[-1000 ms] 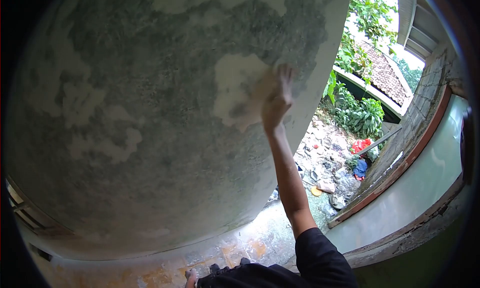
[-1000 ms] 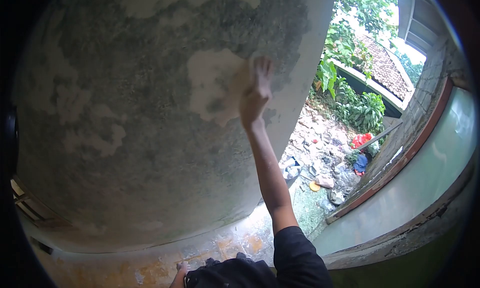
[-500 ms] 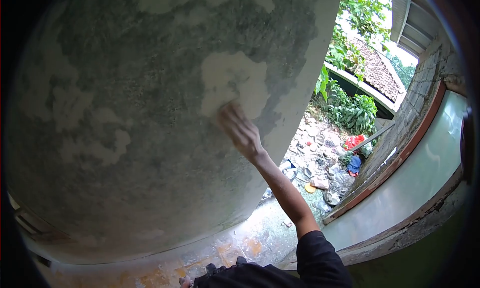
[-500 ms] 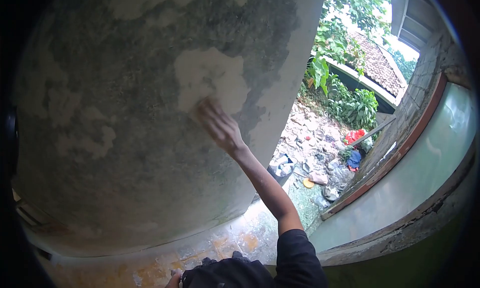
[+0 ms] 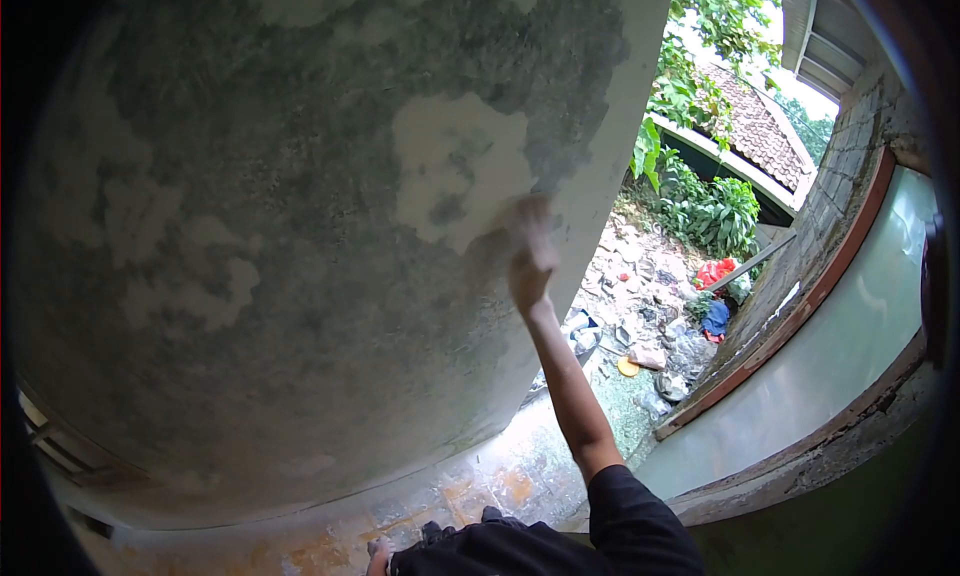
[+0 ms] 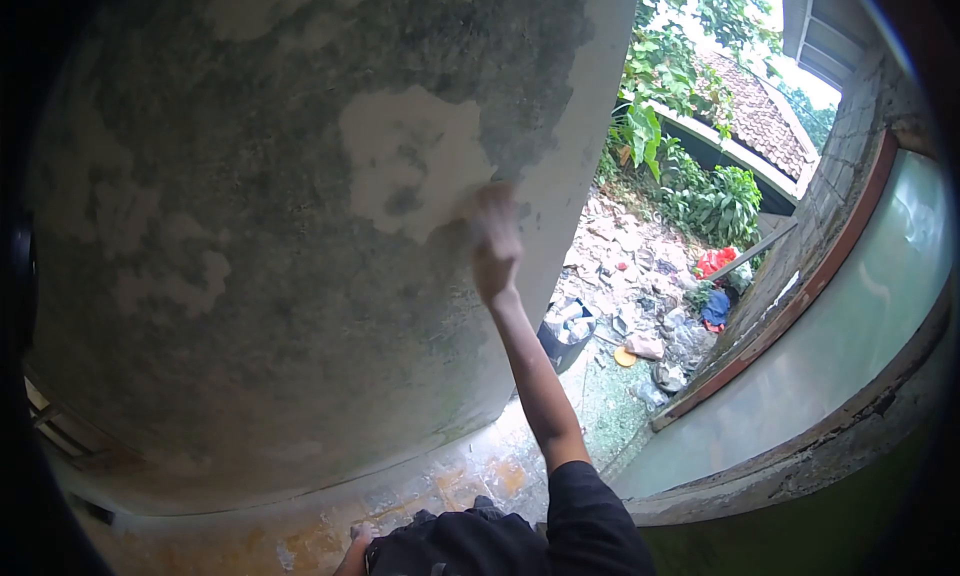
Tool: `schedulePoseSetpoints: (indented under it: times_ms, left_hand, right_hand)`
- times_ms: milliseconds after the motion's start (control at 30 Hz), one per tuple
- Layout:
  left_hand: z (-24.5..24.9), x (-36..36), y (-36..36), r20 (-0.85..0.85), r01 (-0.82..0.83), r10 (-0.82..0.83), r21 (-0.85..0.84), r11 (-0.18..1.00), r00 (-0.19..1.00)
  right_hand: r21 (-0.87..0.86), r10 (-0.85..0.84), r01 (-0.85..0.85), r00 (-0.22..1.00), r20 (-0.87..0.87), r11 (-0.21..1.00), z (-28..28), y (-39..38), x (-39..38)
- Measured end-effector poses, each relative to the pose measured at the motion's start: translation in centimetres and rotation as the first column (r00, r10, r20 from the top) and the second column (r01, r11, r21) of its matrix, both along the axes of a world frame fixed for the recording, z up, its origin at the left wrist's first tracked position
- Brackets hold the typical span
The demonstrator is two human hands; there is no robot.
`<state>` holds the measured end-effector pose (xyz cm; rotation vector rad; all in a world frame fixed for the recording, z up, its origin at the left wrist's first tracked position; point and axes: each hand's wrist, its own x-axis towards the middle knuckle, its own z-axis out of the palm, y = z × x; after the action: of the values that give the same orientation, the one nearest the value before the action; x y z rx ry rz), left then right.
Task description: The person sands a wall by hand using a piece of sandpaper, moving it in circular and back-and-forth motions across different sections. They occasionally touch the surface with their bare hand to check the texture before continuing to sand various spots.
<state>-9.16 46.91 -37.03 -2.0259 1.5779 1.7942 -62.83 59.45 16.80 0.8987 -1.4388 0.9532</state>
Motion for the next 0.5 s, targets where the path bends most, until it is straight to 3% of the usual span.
schedulePoseSetpoints:
  times_ms: [33,167,200,233,300,333,367,433,500]
  left_hand:
    - [0.5,0.4,0.5,0.003,-0.008,0.008,0.003,1.0,1.0]
    - [1.7,3.5,2.0,0.041,-0.025,0.025,0.013,1.0,0.999]
    - [2.1,4.1,1.7,0.049,-0.021,0.021,0.009,1.0,0.999]
    - [2.4,4.3,1.5,0.053,-0.017,0.017,0.006,1.0,0.998]
    - [3.0,4.5,1.4,0.058,-0.013,0.013,0.005,1.0,0.998]
    - [3.4,4.7,1.3,0.061,-0.01,0.01,0.004,1.0,0.998]
    - [3.8,4.4,1.3,0.059,-0.007,0.007,0.004,1.0,0.998]
    - [4.3,3.5,1.9,0.047,-0.009,0.008,0.012,1.0,0.999]
    - [5.2,3.0,3.3,0.04,-0.022,0.021,0.027,0.999,0.999]
  right_hand:
    - [-0.197,-0.011,0.057,0.974,0.227,0.979,0.4,0.7,-1.2]
    - [-0.048,0.022,-0.016,0.989,0.144,0.999,-1.5,-2.1,0.7]
    - [0.098,0.129,-0.135,0.99,0.06,0.986,-2.7,-2.6,2.2]
    - [0.091,0.125,-0.131,0.99,0.068,0.987,-2.7,-2.5,2.5]
    - [0.415,0.194,-0.057,0.935,-0.297,0.908,-1.9,-2.4,3.0]
    - [0.282,0.041,0.039,0.961,-0.273,0.958,-1.6,-1.8,2.0]
    - [0.193,0.002,0.024,0.991,-0.136,0.981,-1.1,-1.1,1.2]
    - [-0.246,-0.072,0.11,0.985,0.16,0.963,-0.6,-1.9,0.5]
    - [-0.197,-0.011,0.034,0.993,0.119,0.98,-1.7,-3.9,1.7]
